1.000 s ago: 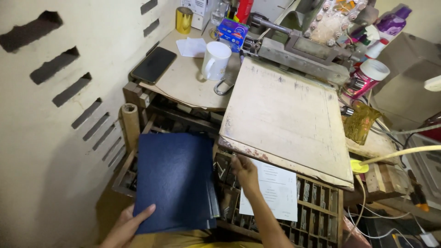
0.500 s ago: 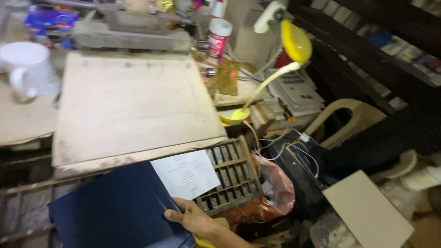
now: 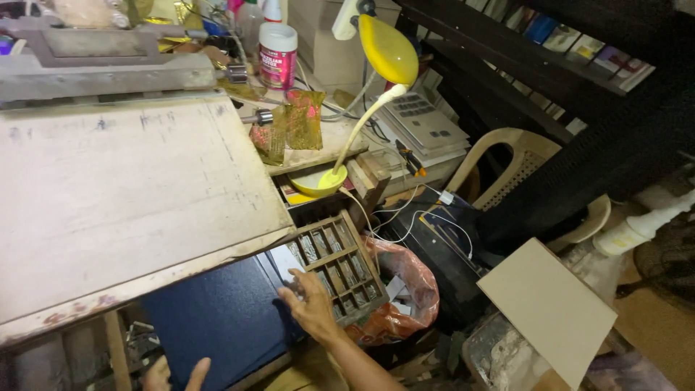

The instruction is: The person organizes small metal printing types into a wooden tray by hand, picking them up individually and placing them into specific compartments.

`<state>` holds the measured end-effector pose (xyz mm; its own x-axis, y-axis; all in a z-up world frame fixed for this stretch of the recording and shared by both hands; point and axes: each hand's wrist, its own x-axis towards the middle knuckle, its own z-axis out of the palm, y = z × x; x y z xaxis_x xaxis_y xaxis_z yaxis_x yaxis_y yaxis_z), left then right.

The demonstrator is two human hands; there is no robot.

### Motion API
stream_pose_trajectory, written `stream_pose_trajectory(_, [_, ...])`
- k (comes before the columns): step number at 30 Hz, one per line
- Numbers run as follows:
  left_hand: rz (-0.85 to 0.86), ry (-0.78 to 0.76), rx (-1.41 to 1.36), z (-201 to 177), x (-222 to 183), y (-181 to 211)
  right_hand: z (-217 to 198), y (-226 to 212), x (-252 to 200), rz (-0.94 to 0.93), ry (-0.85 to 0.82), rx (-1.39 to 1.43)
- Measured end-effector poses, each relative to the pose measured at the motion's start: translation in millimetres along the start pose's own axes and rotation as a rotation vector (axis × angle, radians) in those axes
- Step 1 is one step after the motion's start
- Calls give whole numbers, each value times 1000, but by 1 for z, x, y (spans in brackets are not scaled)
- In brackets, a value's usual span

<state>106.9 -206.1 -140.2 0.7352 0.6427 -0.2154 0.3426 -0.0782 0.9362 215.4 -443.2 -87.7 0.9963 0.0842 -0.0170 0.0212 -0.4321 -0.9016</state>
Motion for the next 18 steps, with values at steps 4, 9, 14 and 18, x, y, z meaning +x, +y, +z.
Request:
stream_pose_trajectory(4, [528,191,348,22,6,-55,0,46,3,-383,257,-214])
stream_pose_trajectory(9, [352,159,539,21,7,-75,5,62,4,-542,378,-248])
stream_pose_trajectory(14, [352,128,522,21,13,-85,9,70,5,-551,408,-290])
stream_pose_trajectory(18, [424,97,544,21,29,-106,10,72,6,-547,424,-303])
